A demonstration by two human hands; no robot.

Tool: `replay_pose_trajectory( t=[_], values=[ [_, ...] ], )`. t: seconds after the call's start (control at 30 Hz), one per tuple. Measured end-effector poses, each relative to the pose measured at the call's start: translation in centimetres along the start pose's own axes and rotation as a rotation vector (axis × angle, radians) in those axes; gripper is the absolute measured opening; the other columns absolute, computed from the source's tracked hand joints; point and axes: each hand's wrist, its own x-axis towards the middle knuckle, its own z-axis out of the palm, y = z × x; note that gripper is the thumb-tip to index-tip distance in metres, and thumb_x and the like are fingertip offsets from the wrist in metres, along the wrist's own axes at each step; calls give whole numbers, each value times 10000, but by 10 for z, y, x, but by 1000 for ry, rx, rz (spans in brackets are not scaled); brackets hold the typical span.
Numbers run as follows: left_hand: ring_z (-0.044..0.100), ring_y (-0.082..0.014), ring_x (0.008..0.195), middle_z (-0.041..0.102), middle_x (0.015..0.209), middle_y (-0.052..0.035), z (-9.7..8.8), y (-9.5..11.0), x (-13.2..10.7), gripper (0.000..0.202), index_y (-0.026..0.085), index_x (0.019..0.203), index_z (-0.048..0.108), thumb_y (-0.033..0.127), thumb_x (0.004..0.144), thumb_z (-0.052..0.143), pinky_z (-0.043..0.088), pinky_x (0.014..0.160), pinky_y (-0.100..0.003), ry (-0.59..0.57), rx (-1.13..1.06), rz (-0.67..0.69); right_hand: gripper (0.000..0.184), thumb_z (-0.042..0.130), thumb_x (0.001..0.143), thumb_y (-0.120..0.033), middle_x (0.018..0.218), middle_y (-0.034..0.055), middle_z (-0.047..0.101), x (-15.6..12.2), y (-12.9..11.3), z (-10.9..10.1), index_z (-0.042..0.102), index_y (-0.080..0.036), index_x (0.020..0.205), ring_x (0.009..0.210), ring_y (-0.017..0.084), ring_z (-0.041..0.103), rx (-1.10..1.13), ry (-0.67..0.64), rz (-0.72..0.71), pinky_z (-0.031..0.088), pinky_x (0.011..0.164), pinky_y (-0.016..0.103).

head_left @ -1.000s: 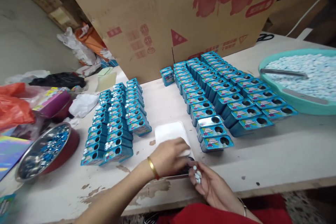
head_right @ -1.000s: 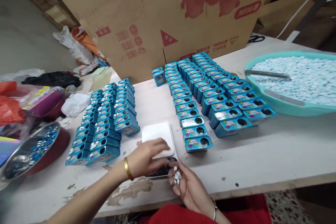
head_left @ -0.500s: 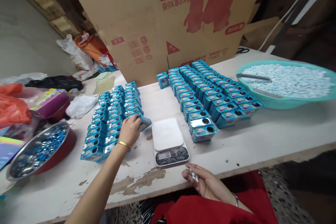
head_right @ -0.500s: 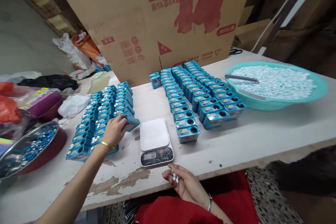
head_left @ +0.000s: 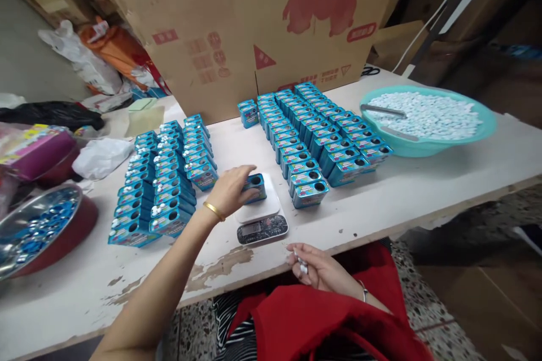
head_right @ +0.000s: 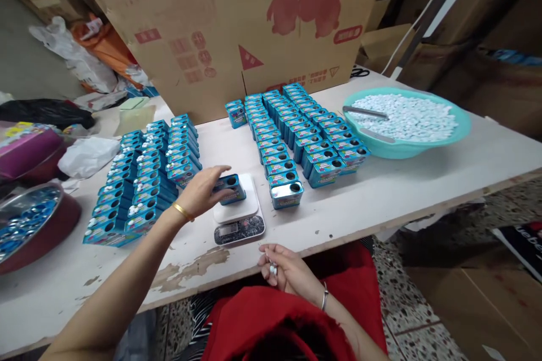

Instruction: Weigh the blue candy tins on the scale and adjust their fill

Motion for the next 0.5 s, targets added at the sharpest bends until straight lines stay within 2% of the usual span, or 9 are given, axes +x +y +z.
replay_pose_trajectory(
  t=[0.07,0.13,0.2,0.27,0.33,0.43,0.5],
  values=[
    [559,-234,1123,588,1221,-108,1,-7,-16,453,176,1235,466,395,853,570,444,968,-397,192,-92,-36,559,843,550,-462,677,-15,590,-2,-3,-3,543,-139,893,440,33,449,-110,10,-19,243,372,153],
    [575,-204,1084,611,1160,-95,6,-13,-40,381,176,1189,506,393,878,534,463,944,-365,365,-174,-139,566,813,574,-514,676,-26,570,-3,-6,-5,537,-146,903,421,31,417,-207,15,-22,197,361,163],
    [601,-176,988,637,1051,-73,19,-17,-70,314,173,1117,545,383,885,524,493,868,-328,461,-235,-260,560,781,604,-549,674,-34,548,-4,-10,-4,530,-149,907,421,29,398,-286,19,-28,170,365,169],
    [610,-166,914,644,965,-58,39,-18,-101,272,169,1048,568,380,883,523,505,808,-312,466,-272,-351,528,745,650,-561,676,-36,531,-6,-16,0,519,-151,894,429,23,377,-356,20,-38,147,378,174],
    [608,-171,902,640,944,-59,63,-17,-130,249,170,1018,573,373,887,513,509,805,-323,410,-290,-405,497,717,690,-557,681,-39,517,-7,-26,8,509,-152,889,438,16,356,-422,24,-46,136,395,178],
    [583,-198,1005,618,1053,-89,96,-10,-164,257,172,1075,560,343,896,496,491,892,-374,310,-256,-433,479,700,716,-551,668,-49,496,-6,-47,26,507,-152,898,447,11,340,-530,30,-73,146,422,181],
    [539,-223,1112,582,1165,-109,110,-5,-176,279,176,1128,551,320,897,490,452,967,-417,280,-196,-419,488,708,704,-553,632,-58,475,-3,-66,41,508,-149,892,442,11,324,-616,29,-107,148,431,186]
  ],
)
